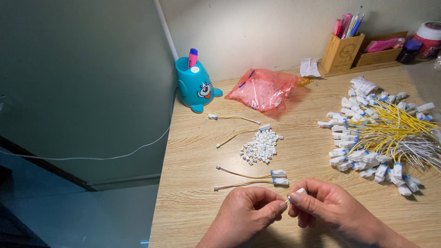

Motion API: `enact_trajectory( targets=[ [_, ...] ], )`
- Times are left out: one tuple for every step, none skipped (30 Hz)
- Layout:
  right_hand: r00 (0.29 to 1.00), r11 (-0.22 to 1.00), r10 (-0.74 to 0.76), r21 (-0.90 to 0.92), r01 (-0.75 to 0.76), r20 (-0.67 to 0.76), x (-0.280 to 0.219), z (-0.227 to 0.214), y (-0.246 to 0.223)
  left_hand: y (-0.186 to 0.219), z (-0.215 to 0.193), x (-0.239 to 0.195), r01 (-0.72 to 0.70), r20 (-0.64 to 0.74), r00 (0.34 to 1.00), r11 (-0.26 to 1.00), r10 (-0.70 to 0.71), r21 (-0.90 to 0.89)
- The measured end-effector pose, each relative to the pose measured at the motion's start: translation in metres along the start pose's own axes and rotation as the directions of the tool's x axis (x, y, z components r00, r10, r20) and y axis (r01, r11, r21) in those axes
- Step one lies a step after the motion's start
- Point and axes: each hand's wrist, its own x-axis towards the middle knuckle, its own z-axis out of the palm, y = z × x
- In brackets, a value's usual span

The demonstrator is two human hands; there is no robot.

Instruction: The person assembles small LED light strings by hand on a wooden desk. They pick up individual yellow wires and white plastic connectors, then insert the wire ends into the connectors to complete the assembly. The person repeats this process for multiple wires, placing the finished units on the table.

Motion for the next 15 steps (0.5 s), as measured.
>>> enact_trajectory(
  targets=[
    [1.0,1.0,-0.001,0.0,0.001,-0.001,-0.001,0.0,0.0,0.001,0.0,-0.001,-0.001,0.001,1.0,1.0,0.001,0.0],
    [0.999,0.999,0.025,-0.025,-0.026,-0.027,-0.001,0.001,0.001,0.002,0.0,-0.002,0.032,-0.033,0.999,0.998,-0.03,0.05],
    [0.997,0.997,0.05,-0.05,-0.052,-0.054,-0.001,0.002,0.001,0.003,0.0,-0.003,0.066,-0.068,0.996,0.993,-0.06,0.099],
    [0.997,0.997,0.049,-0.05,-0.052,-0.054,-0.002,-0.001,0.001,0.003,0.0,-0.003,0.065,-0.067,0.996,0.993,-0.059,0.099],
    [0.997,0.998,0.045,-0.05,-0.048,-0.068,-0.002,-0.003,0.001,0.004,-0.001,-0.003,0.075,-0.105,0.993,0.983,-0.058,0.165],
    [0.996,0.998,0.041,-0.049,-0.045,-0.081,-0.002,-0.005,0.001,0.004,-0.001,-0.002,0.087,-0.142,0.988,0.969,-0.055,0.23],
    [0.996,0.998,0.04,-0.05,-0.044,-0.082,-0.004,-0.004,0.0,0.006,-0.002,-0.003,0.086,-0.141,0.989,0.969,-0.054,0.231],
    [0.987,0.991,0.123,0.065,-0.117,-0.101,-0.005,-0.004,0.0,0.008,-0.003,-0.004,0.086,-0.147,0.988,0.97,-0.053,0.227],
    [0.973,0.966,0.206,0.182,-0.184,-0.108,-0.006,-0.003,-0.001,0.011,-0.004,-0.004,0.085,-0.152,0.987,0.971,-0.052,0.223],
    [0.973,0.966,0.205,0.183,-0.183,-0.11,-0.005,-0.007,-0.001,0.013,-0.006,-0.005,0.084,-0.151,0.987,0.971,-0.051,0.224],
    [0.97,0.953,0.233,0.217,-0.212,-0.075,-0.004,-0.01,0.0,0.016,-0.007,-0.006,0.126,-0.158,0.983,0.977,-0.098,0.174],
    [0.965,0.938,0.259,0.25,-0.241,-0.039,-0.002,-0.014,0.0,0.019,-0.008,-0.007,0.167,-0.163,0.976,0.978,-0.146,0.123],
    [0.965,0.938,0.257,0.25,-0.24,-0.04,-0.002,-0.013,-0.001,0.014,-0.007,-0.005,0.165,-0.162,0.976,0.978,-0.144,0.124],
    [0.961,0.932,0.273,0.257,-0.254,-0.039,-0.002,-0.013,-0.002,0.009,-0.006,-0.002,0.172,-0.147,0.975,0.984,-0.165,0.038],
    [0.957,0.926,0.288,0.265,-0.268,-0.038,-0.001,-0.012,-0.002,0.004,-0.005,0.0,0.179,-0.13,0.974,0.983,-0.183,-0.047]
  ],
)
